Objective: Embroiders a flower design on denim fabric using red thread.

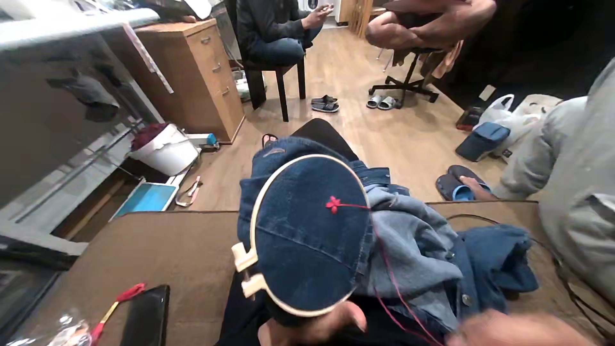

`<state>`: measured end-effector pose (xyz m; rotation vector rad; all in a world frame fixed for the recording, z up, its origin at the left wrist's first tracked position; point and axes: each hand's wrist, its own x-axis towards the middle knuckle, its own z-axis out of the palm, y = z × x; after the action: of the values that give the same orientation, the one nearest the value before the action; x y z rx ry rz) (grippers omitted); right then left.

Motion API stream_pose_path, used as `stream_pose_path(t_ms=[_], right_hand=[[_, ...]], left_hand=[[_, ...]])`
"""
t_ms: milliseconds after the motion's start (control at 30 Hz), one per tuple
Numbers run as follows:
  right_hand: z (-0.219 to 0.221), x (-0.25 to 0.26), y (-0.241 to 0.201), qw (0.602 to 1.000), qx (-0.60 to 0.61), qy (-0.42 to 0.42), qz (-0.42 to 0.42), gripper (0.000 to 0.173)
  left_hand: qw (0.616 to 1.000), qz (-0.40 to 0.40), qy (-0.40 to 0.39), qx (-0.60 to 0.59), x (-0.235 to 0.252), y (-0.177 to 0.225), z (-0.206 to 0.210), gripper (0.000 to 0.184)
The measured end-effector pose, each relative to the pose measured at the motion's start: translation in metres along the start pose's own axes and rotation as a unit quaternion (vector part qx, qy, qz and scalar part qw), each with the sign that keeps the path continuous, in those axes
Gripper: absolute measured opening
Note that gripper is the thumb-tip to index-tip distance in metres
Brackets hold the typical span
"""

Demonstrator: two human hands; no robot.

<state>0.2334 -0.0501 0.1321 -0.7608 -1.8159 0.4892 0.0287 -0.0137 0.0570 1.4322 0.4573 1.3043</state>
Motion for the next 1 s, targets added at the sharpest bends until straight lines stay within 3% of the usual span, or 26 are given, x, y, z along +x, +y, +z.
stream_pose_path(t_ms=[100, 267, 367, 433, 500, 667, 833, 1000], right_hand=[[0.014, 0.001, 0.024, 0.998, 0.000, 0.045, 0.052, 0.005], [0.033, 0.012, 0.046, 0.996, 0.017, 0.065, 0.062, 0.020], [0.037, 0.015, 0.047, 0.996, 0.014, 0.071, 0.058, 0.019], [0.039, 0.015, 0.048, 0.995, 0.035, 0.075, 0.054, 0.018], [0.041, 0.014, 0.049, 0.993, 0.058, 0.079, 0.059, 0.016], [0.052, 0.011, 0.057, 0.993, 0.046, 0.057, 0.090, 0.017], [0.061, 0.014, 0.070, 0.992, -0.096, 0.076, 0.033, 0.016], [0.076, 0.014, 0.085, 0.961, -0.272, 0.050, -0.031, 0.018]], left_hand=[[0.991, -0.136, 0.009, -0.011, 0.001, 0.005, -0.004, 0.032], [0.993, -0.047, -0.067, -0.087, -0.029, -0.015, -0.026, 0.024], [0.976, -0.032, -0.074, -0.201, -0.048, -0.028, -0.037, 0.032], [0.969, 0.017, -0.025, -0.244, -0.050, -0.042, -0.036, 0.041], [0.958, 0.028, 0.064, -0.277, -0.039, -0.042, -0.024, 0.037], [0.945, -0.080, 0.131, -0.289, -0.036, -0.045, -0.031, 0.023], [0.953, -0.128, 0.083, -0.261, -0.037, -0.045, -0.035, 0.022], [0.949, -0.068, 0.061, -0.301, -0.033, -0.057, -0.039, 0.024]])
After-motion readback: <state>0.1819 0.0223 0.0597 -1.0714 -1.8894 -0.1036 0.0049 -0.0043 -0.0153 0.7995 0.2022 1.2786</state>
